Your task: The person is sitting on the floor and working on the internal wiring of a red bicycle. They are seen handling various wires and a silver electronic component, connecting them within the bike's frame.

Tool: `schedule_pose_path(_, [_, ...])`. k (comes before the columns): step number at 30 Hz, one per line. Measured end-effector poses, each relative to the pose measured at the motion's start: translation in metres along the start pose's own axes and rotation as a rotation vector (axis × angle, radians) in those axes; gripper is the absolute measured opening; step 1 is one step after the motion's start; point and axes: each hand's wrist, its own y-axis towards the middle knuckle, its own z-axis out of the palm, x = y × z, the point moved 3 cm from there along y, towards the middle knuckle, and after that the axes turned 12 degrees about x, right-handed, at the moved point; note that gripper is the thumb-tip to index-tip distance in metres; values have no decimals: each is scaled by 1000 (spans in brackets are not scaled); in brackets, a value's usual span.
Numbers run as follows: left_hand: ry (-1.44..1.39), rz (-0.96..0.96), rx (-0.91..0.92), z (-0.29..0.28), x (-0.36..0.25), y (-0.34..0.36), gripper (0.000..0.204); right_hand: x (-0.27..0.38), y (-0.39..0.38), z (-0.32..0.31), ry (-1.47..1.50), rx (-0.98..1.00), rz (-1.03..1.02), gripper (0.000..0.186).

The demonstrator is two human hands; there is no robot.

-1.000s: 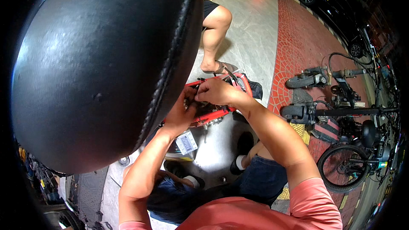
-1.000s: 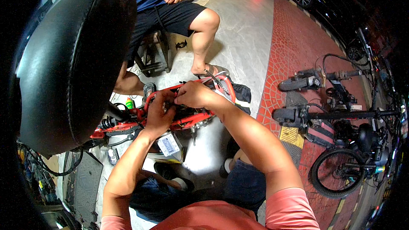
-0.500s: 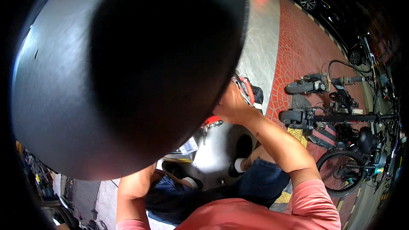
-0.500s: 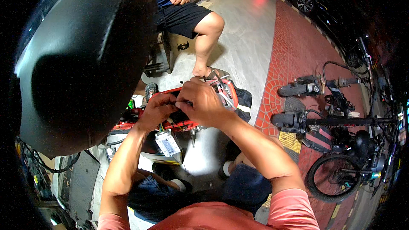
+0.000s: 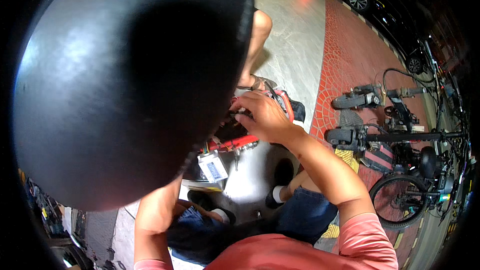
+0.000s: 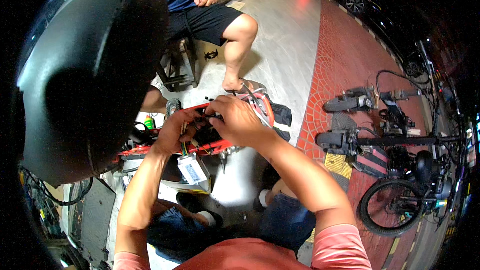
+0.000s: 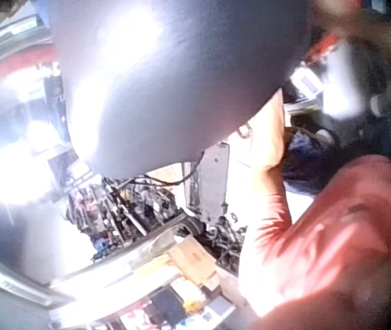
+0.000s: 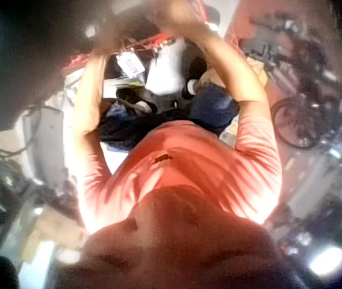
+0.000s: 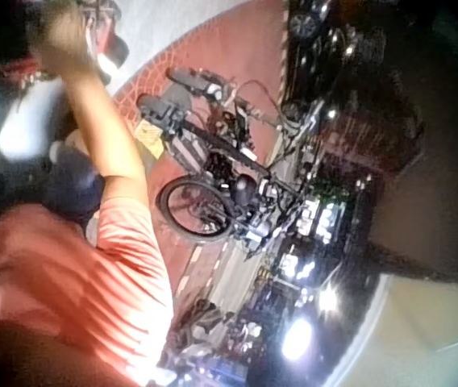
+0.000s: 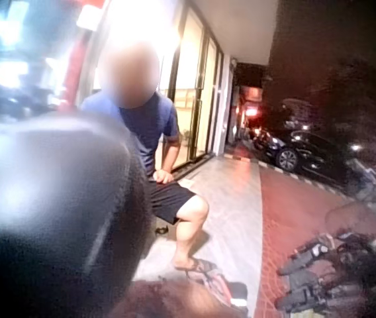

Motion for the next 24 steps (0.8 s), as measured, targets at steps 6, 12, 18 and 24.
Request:
schedule_pose_path(6, [131,5,11,4,-2,9,22,-22,9,12,29,144,80,16])
schedule_pose_path(12, [144,-8,77,6,-2,8,9,-27,10,12,106,173,142,17])
schedule_pose_path(18, [560,89,-19,19,-1,10,10,-26,7,11,-45,50,13,17])
schedule_pose_path(24, [1439,384,-286,37,1,10,13,-25,4,20,16,98,162,14])
